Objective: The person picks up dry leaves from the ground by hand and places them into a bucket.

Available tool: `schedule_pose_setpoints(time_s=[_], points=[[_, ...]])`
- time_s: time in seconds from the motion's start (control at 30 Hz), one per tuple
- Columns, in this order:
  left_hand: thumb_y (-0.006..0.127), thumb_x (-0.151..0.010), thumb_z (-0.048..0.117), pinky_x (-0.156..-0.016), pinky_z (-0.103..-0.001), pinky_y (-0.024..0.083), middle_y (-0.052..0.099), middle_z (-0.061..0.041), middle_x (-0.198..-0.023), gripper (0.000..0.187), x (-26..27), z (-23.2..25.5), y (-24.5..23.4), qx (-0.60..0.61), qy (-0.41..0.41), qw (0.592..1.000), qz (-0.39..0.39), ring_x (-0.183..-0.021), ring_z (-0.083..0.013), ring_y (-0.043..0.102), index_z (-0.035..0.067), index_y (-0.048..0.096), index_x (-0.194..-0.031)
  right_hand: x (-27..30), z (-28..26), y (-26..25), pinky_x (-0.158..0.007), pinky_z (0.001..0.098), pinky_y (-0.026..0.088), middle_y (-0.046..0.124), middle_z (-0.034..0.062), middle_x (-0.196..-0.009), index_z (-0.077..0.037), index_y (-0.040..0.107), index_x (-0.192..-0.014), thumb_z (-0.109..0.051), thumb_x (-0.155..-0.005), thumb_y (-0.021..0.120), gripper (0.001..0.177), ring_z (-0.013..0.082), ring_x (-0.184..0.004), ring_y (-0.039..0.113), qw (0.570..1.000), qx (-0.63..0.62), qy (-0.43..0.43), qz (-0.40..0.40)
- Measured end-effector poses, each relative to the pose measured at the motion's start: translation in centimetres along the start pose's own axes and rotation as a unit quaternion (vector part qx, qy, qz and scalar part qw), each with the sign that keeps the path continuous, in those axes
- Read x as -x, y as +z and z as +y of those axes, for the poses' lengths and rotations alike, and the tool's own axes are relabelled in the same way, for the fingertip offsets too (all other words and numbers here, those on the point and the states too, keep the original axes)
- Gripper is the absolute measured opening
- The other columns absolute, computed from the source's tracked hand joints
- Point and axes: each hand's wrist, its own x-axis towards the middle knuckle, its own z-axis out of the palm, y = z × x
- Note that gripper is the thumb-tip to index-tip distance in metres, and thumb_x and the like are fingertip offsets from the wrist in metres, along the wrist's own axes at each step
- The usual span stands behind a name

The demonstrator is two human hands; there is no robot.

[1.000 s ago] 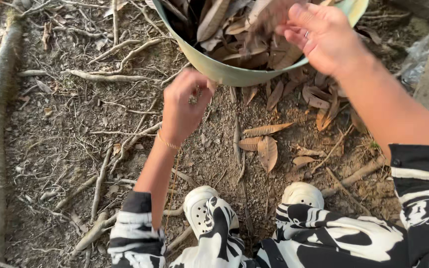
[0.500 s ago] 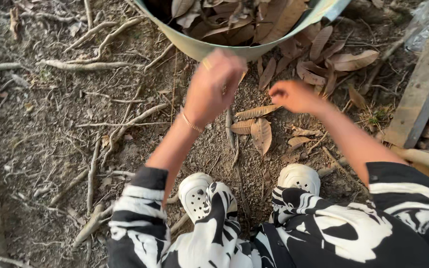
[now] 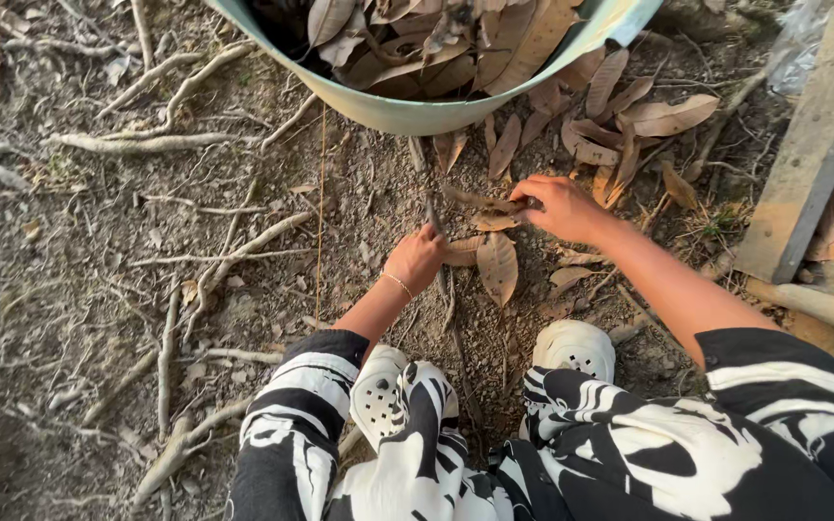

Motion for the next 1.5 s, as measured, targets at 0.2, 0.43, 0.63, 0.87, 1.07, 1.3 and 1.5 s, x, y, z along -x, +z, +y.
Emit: schedule_pose_setpoints(time_s=[0.2, 0.43, 0.63, 0.87, 1.07, 1.3, 1.5], points=[[0.060, -0.092, 0.003, -0.090, -0.042, 0.056, 0.063, -0.018, -0.118, 0.030, -1.2, -0.5, 1.9, 0.006, -0.005, 1.000, -0.009, -0.102, -0.0314, 0.066, 0.001, 0.067, -0.121, 1.5, -7.5, -11.2, -0.070, 0.0301, 0.056, 0.075, 0.0058, -0.087, -0.005, 0.075, -0.101, -0.018, -0.085, 0.077, 0.020, 0.0131, -0.077, 0.067, 0.966, -0.249, -0.019, -0.061], [0.057, -0.092, 0.002, -0.083, -0.038, 0.059, 0.064, -0.018, -0.113, 0.032, -0.8, -0.3, 2.3, -0.076, 0.028, 0.997, 0.001, -0.102, -0.0289, 0.067, -0.005, 0.063, -0.123, -1.7, -12.3, -17.9, -0.059, 0.0155, 0.048, 0.073, 0.0055, -0.118, -0.011, 0.062, -0.134, -0.017, -0.096, 0.067, 0.038, 0.0048, -0.081, 0.065, 0.818, -0.545, -0.014, 0.181], [0.058, -0.093, 0.006, -0.087, -0.042, 0.057, 0.062, -0.020, -0.118, 0.025, -0.3, 0.8, 0.6, -0.011, -0.041, 0.998, -0.049, -0.103, -0.0331, 0.067, -0.003, 0.060, -0.116, -0.9, -10.4, -10.4, -0.065, 0.0266, 0.054, 0.069, 0.0097, -0.103, -0.003, 0.066, -0.116, -0.017, -0.106, 0.071, 0.018, 0.0148, -0.078, 0.064, 0.921, -0.259, -0.053, 0.287], [0.055, -0.092, 0.003, -0.096, -0.040, 0.055, 0.060, -0.022, -0.117, 0.026, 0.0, 1.3, -0.4, 0.058, -0.116, 0.987, -0.092, -0.108, -0.0334, 0.062, -0.007, 0.060, -0.116, -0.8, 0.3, 6.7, -0.062, 0.0404, 0.059, 0.069, 0.0142, -0.071, 0.002, 0.069, -0.078, -0.050, -0.092, 0.071, 0.054, 0.0257, -0.063, 0.068, 0.938, 0.136, 0.181, -0.263], [0.058, -0.086, 0.000, -0.096, -0.040, 0.056, 0.059, -0.023, -0.118, 0.029, 0.5, 0.5, 3.0, 0.057, -0.067, 0.996, -0.032, -0.108, -0.0352, 0.062, -0.010, 0.059, -0.114, 0.7, 3.6, 12.3, -0.061, 0.0388, 0.053, 0.074, 0.0124, -0.070, 0.000, 0.072, -0.074, -0.043, -0.080, 0.081, 0.044, 0.0218, -0.060, 0.068, 0.952, -0.018, 0.206, -0.226], [0.057, -0.104, 0.004, -0.082, -0.045, 0.059, 0.072, -0.021, -0.098, 0.015, 0.1, 0.0, 2.8, 0.198, -0.165, 0.966, 0.020, -0.089, -0.0351, 0.071, -0.001, 0.071, -0.105, -1.4, -5.1, -3.5, -0.062, 0.0379, 0.051, 0.072, 0.0094, -0.072, -0.007, 0.072, -0.083, -0.036, -0.085, 0.074, 0.029, 0.0189, -0.062, 0.064, 0.969, -0.023, 0.047, -0.242], [0.073, -0.085, 0.006, -0.071, -0.032, 0.062, 0.080, -0.014, -0.092, 0.009, -0.2, -0.5, -5.7, 0.287, -0.123, 0.946, 0.081, -0.073, -0.0195, 0.075, 0.007, 0.079, -0.092, -0.4, -11.8, -16.6, -0.052, 0.0282, 0.046, 0.070, 0.0104, -0.077, -0.001, 0.072, -0.091, -0.014, -0.092, 0.068, 0.013, 0.0145, -0.063, 0.063, 0.976, -0.203, -0.012, 0.075]])
